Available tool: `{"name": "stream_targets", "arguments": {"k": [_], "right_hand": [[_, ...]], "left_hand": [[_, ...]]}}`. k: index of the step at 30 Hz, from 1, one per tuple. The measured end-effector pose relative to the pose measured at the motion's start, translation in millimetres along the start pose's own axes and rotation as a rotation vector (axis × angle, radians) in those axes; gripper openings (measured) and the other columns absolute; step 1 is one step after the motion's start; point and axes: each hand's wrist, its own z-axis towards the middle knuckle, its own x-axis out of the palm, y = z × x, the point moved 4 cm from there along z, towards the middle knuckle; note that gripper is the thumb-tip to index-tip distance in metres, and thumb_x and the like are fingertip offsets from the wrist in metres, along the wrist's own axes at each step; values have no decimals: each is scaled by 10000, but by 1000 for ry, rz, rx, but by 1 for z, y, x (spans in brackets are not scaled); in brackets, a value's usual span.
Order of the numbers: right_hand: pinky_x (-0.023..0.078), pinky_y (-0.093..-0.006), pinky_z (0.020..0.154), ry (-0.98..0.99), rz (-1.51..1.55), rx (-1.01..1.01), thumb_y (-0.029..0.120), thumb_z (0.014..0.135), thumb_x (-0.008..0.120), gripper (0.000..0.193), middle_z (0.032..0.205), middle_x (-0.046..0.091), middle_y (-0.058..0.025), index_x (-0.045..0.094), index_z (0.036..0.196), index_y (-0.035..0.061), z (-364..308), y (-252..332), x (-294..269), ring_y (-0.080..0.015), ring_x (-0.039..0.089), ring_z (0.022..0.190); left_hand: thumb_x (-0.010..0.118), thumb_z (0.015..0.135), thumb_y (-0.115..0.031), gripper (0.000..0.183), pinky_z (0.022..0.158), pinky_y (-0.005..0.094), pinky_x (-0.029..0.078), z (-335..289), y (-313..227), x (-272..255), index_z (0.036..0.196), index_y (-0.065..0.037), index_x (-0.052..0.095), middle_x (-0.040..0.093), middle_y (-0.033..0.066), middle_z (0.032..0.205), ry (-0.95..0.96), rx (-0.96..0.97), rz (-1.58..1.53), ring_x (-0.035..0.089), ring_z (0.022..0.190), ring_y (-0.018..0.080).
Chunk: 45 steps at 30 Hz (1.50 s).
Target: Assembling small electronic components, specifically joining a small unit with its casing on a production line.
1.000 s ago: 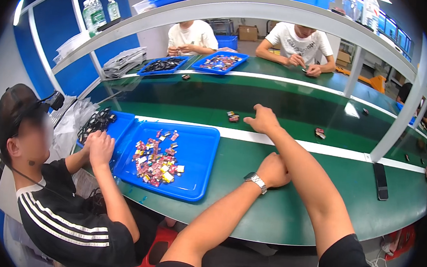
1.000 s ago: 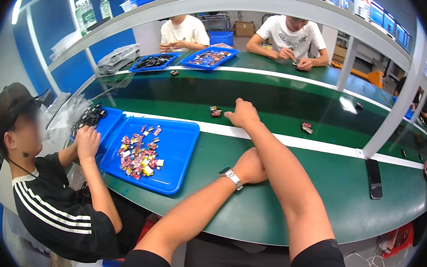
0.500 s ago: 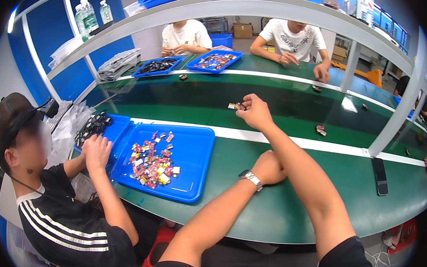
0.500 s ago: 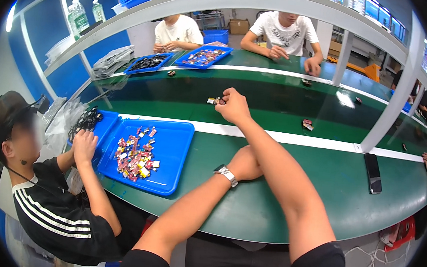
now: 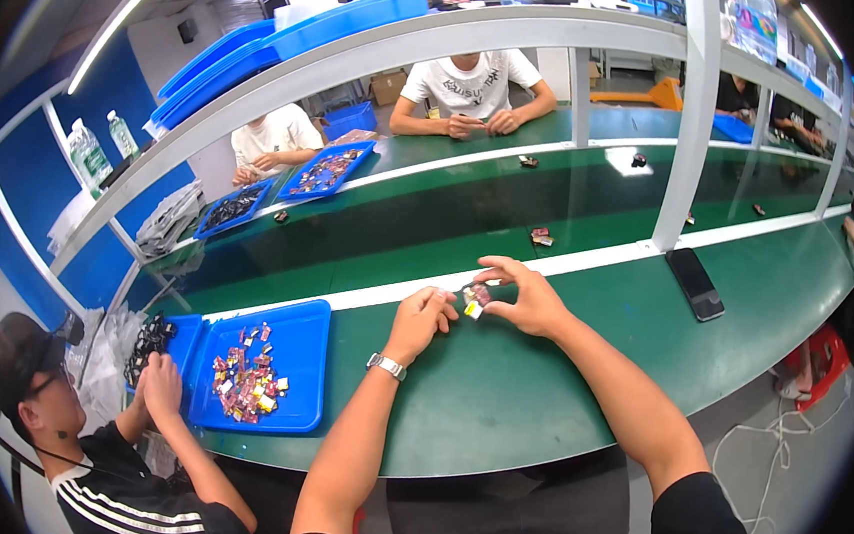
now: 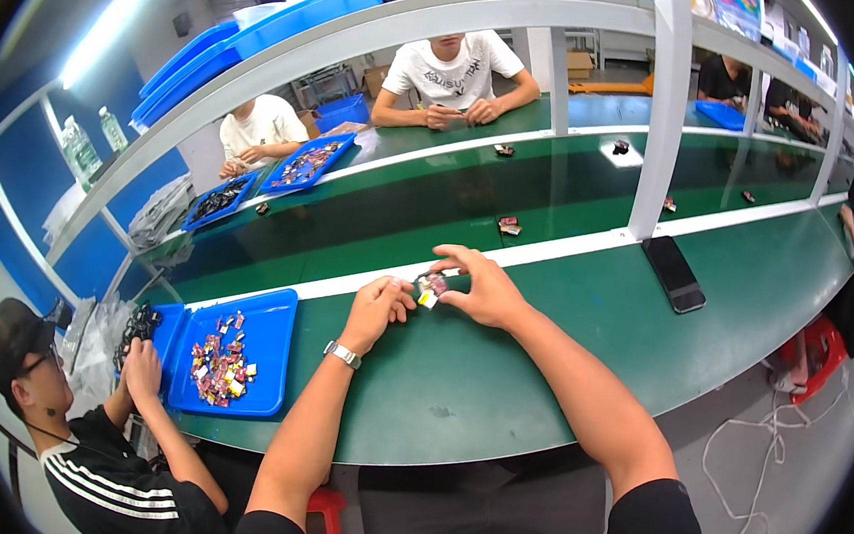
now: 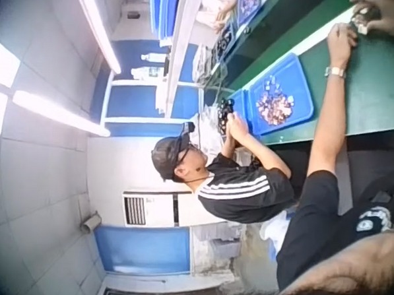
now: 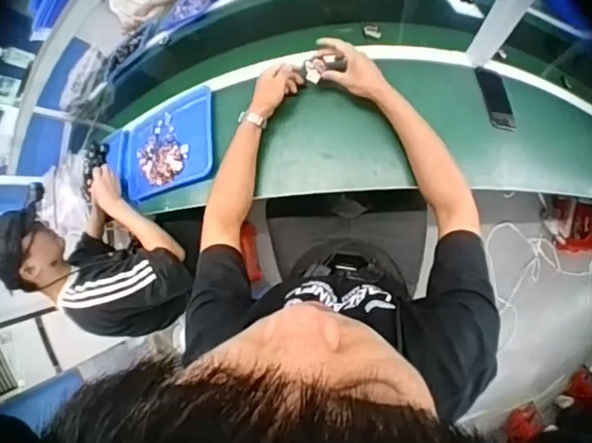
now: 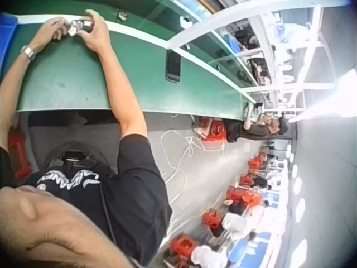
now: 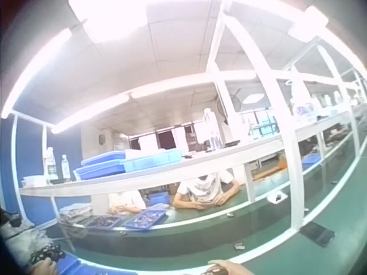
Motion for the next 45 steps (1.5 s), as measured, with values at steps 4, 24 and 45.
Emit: {"name": "stream_targets", "arguments": {"k": [4, 24, 45], "right_hand": [[405, -401, 1064, 148, -53, -119, 7, 741, 725, 699, 1254, 640, -83, 453, 1382, 68, -3, 14, 10, -288, 523, 1222], [487, -406, 897, -44, -459, -391, 126, 817, 701, 189, 1205, 586, -69, 669, 1004, 124, -6, 21, 22, -274, 562, 1112], [460, -407, 970, 36, -349, -299, 116, 805, 714, 122, 1239, 555, -84, 667, 918, 110, -5, 11, 21, -299, 516, 1174]], "left_hand": [[474, 1032, -332, 389, 621, 240, 483, -5, -6, 8, 1137, 14, 617, 661, 76, 958, 275, -159, -353, 576, 711, 105], [518, 969, -34, 305, 954, 395, 555, -10, -6, 20, 1273, -17, 489, 644, 81, 1040, 129, -124, -487, 648, 999, 191], [554, 931, 30, 400, 984, 363, 533, -10, -7, 22, 1319, 27, 460, 611, 142, 1199, 219, -72, -453, 629, 1078, 206]]}}
